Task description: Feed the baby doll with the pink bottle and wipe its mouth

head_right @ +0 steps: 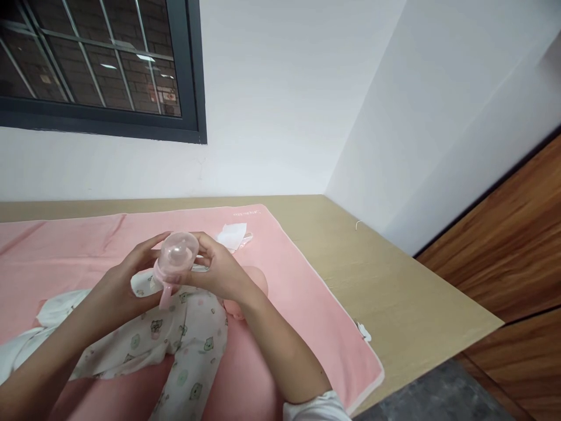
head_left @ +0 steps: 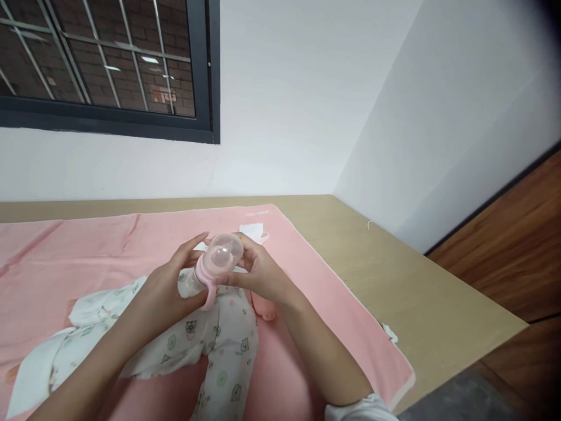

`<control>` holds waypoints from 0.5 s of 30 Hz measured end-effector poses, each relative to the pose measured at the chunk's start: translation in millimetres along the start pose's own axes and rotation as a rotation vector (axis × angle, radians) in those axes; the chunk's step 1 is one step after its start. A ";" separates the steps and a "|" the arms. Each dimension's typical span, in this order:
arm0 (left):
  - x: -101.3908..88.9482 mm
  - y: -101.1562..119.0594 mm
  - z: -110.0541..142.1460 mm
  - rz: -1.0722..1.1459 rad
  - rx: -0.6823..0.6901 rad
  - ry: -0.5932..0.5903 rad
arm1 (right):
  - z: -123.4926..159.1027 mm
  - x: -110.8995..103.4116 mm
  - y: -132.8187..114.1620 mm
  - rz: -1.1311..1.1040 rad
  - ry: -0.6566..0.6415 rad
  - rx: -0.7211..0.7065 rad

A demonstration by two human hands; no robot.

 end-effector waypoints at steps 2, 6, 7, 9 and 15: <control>-1.4 -2.8 -1.1 -0.059 -0.006 0.007 | 0.7 -2.4 -3.0 -0.022 0.018 -0.001; -8.9 -12.8 -5.4 -0.156 -0.018 0.026 | 4.1 -18.7 -19.6 -0.034 0.097 -0.079; -11.1 -16.8 -6.8 -0.167 -0.030 0.025 | 4.9 -26.2 -24.7 -0.024 0.135 -0.105; -16.1 -27.3 -10.0 -0.171 -0.066 0.028 | 5.8 -45.3 -34.9 0.012 0.224 -0.166; -38.8 -71.4 -26.3 -0.058 -0.156 0.163 | 2.0 -138.5 -40.5 0.174 0.530 -0.317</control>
Point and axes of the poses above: each hand's wrist, its own z-axis away from the middle knuckle, its own x-axis out of the palm, y = z × x, the point moved 9 cm from there along -z, towards the middle knuckle, and after that the axes turned 14 degrees about -z, right-handed, at the moved point
